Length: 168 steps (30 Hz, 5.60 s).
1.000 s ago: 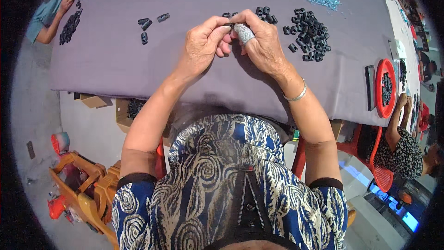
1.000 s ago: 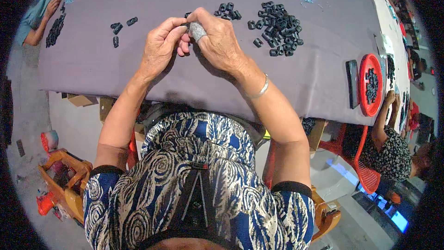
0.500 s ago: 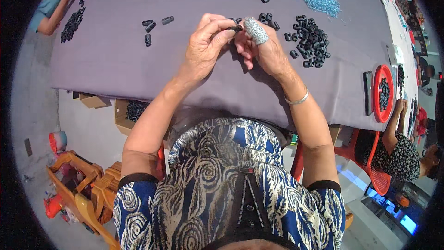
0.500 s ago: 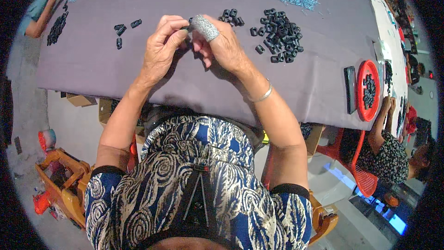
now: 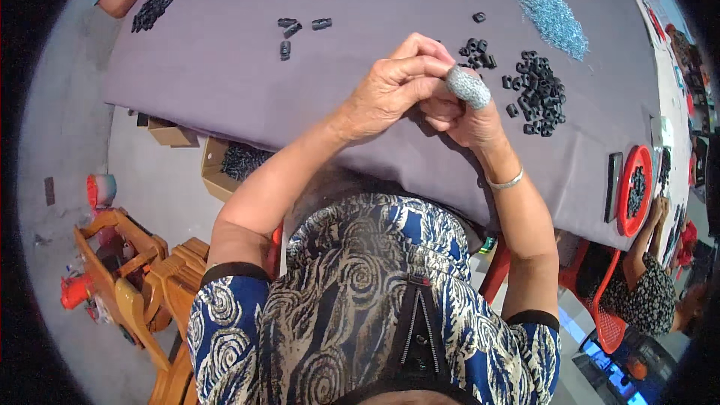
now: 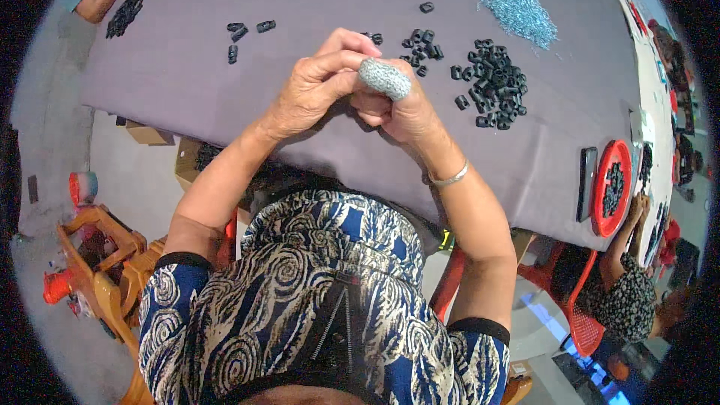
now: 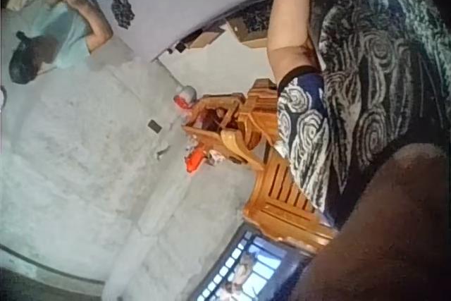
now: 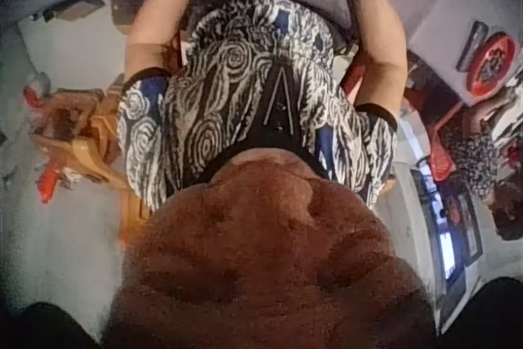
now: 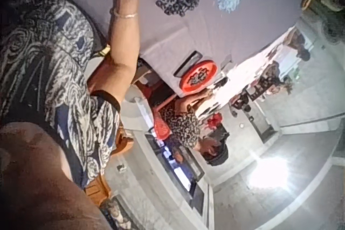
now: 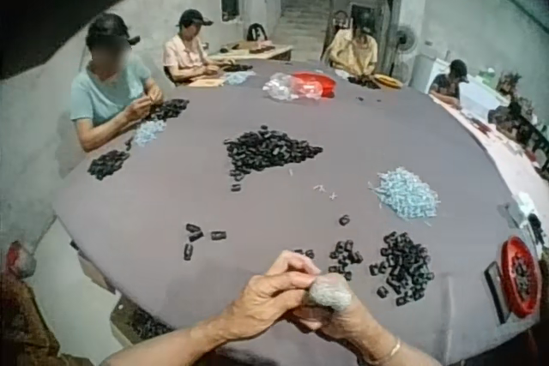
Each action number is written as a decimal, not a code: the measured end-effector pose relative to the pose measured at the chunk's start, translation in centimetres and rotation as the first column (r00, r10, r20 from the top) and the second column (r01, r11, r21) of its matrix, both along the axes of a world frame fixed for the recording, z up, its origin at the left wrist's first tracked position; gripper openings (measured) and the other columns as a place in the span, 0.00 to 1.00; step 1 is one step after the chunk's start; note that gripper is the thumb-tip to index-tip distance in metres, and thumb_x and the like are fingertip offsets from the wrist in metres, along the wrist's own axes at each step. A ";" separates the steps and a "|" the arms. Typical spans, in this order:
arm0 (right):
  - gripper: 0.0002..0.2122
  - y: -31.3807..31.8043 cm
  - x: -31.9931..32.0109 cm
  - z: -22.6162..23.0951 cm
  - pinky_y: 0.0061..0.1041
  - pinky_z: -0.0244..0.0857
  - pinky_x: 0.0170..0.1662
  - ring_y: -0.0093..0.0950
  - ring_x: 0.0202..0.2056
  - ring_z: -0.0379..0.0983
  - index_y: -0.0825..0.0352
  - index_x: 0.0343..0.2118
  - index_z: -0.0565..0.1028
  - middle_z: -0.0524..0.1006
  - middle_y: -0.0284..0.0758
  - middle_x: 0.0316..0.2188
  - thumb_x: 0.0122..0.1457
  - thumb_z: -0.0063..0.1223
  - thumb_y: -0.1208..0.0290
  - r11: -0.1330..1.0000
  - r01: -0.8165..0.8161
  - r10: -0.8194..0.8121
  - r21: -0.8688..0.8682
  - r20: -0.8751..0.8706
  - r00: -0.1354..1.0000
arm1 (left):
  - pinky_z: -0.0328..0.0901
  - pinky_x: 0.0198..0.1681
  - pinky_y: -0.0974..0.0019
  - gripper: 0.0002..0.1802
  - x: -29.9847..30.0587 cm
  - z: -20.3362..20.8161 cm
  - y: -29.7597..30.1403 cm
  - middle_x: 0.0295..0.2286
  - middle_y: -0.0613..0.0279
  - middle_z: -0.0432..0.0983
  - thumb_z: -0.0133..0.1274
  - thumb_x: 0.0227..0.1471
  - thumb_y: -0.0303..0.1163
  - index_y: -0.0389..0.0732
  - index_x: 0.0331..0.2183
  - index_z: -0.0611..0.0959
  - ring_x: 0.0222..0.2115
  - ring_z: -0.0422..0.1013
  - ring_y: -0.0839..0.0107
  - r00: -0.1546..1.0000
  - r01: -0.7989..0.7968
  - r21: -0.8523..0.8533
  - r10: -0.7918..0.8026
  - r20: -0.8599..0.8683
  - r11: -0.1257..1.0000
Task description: The person assembles plastic cord locks by hand, picking up components from the table and fitting the pieces together one by one.
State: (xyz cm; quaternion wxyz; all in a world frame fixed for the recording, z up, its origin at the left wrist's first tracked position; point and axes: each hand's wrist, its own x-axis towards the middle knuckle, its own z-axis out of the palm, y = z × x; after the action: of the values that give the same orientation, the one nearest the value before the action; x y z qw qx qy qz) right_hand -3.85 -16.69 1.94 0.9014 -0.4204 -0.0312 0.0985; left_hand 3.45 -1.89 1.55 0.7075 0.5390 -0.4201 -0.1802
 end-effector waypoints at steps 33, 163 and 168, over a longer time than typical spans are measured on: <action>0.26 0.4 1.0 -0.2 0.14 0.38 0.13 0.14 0.15 0.47 0.61 0.21 0.59 0.56 0.24 0.15 0.61 0.36 0.40 0.984 -0.160 0.138 -0.076 -0.238 0.962 | 0.69 0.34 0.76 0.07 0.6 0.6 0.6 0.35 0.62 0.68 0.50 0.52 0.21 0.30 0.35 0.78 0.27 0.71 0.77 0.987 -0.111 0.107 0.122 -0.101 0.988; 0.10 -3.1 2.3 -0.2 0.34 0.60 0.39 0.36 0.37 0.67 0.62 0.33 0.77 0.71 0.35 0.30 0.45 0.51 0.77 -0.226 0.604 0.047 -0.765 0.610 0.791 | 0.65 0.29 0.78 0.12 1.4 0.3 1.1 0.29 0.63 0.77 0.50 0.57 0.32 0.35 0.40 0.78 0.26 0.69 0.82 0.875 -0.169 0.306 0.286 -0.390 0.937; 0.08 -2.9 2.6 -0.5 0.34 0.59 0.39 0.35 0.36 0.67 0.63 0.31 0.76 0.71 0.35 0.29 0.45 0.53 0.76 -0.212 0.624 0.056 -0.752 0.628 0.776 | 0.65 0.29 0.78 0.12 1.5 0.1 1.1 0.28 0.63 0.76 0.50 0.57 0.32 0.35 0.40 0.78 0.25 0.68 0.82 0.884 -0.176 0.294 0.282 -0.372 0.940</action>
State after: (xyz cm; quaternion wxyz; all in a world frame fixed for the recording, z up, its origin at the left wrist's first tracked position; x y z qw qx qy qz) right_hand -1.29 -19.60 1.45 0.2325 -0.9424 -0.0507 -0.2351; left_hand 4.92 -0.74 1.68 0.7218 0.6206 -0.1695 -0.2552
